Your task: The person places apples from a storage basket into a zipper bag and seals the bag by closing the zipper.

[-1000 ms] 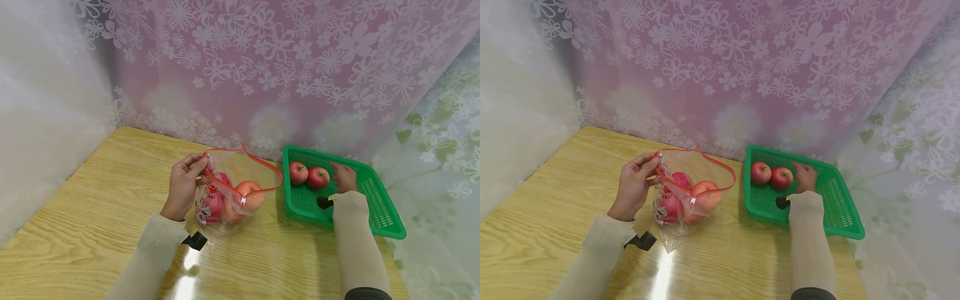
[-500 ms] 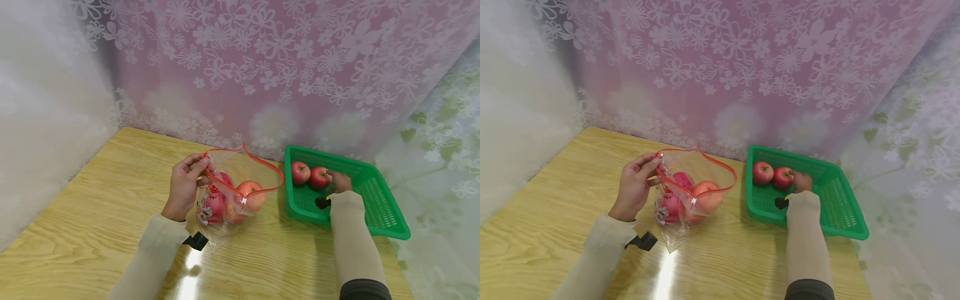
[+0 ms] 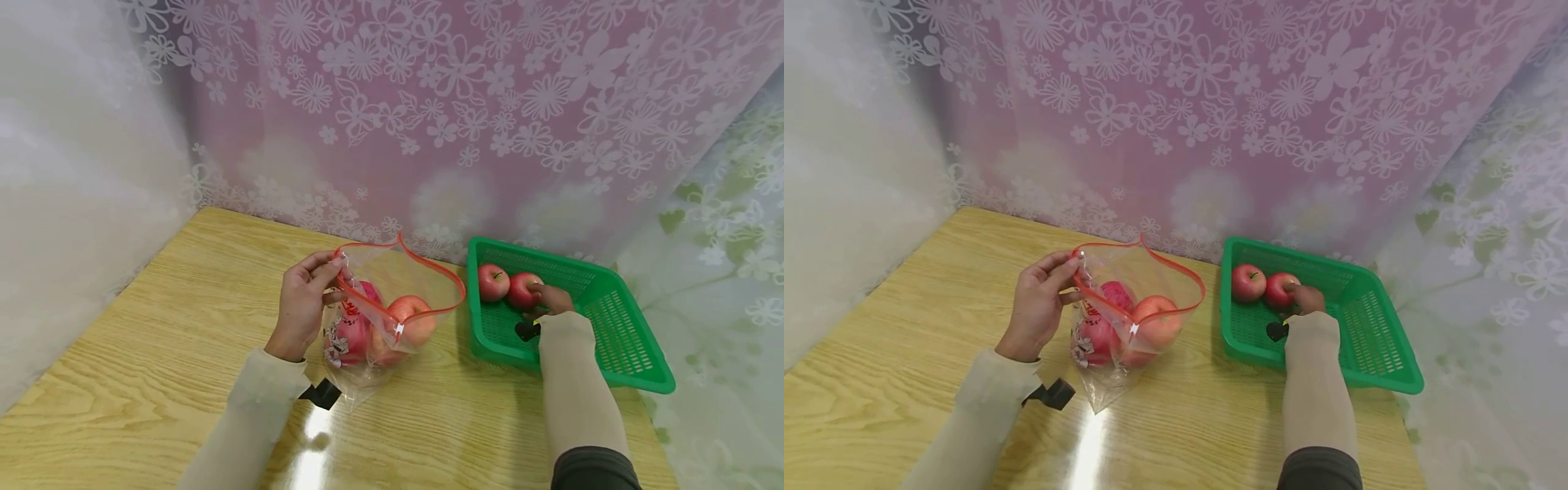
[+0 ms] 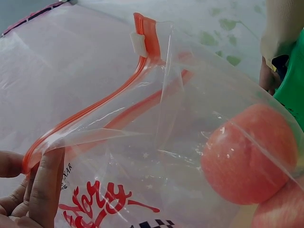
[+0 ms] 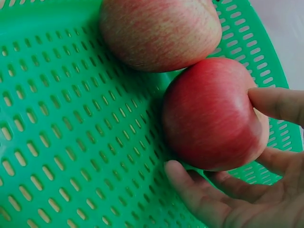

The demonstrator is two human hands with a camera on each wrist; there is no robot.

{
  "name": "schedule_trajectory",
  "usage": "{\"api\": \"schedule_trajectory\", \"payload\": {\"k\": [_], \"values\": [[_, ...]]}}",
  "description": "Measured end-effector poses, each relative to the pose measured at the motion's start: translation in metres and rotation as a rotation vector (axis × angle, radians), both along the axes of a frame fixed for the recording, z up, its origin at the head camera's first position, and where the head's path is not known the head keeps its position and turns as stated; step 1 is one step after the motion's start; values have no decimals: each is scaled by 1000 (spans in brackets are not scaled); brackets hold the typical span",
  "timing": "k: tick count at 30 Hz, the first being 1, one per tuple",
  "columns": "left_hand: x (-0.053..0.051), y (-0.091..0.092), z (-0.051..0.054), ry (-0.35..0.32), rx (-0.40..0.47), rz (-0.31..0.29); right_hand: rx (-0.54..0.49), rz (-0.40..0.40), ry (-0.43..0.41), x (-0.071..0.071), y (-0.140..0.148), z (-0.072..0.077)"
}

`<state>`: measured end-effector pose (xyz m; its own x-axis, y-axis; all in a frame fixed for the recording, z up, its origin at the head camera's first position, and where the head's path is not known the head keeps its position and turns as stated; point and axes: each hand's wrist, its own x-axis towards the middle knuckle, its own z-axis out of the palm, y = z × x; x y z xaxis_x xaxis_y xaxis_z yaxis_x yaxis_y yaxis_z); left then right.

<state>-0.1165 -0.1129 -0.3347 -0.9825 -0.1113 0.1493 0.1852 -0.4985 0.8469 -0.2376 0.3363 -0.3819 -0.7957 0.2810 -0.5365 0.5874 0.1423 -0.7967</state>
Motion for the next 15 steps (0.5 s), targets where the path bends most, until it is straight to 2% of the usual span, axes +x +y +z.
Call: {"api": "schedule_trajectory", "payload": {"k": [5, 8, 15], "values": [[-1, 0, 0, -1, 4, 1, -81, -20, 25, 0, -1, -1], [-1, 0, -1, 0, 1, 5, -119, -59, 30, -2, -1, -3], [-3, -1, -4, 34, -2, -2, -146, -149, -2, -2, -4, 1]]}}
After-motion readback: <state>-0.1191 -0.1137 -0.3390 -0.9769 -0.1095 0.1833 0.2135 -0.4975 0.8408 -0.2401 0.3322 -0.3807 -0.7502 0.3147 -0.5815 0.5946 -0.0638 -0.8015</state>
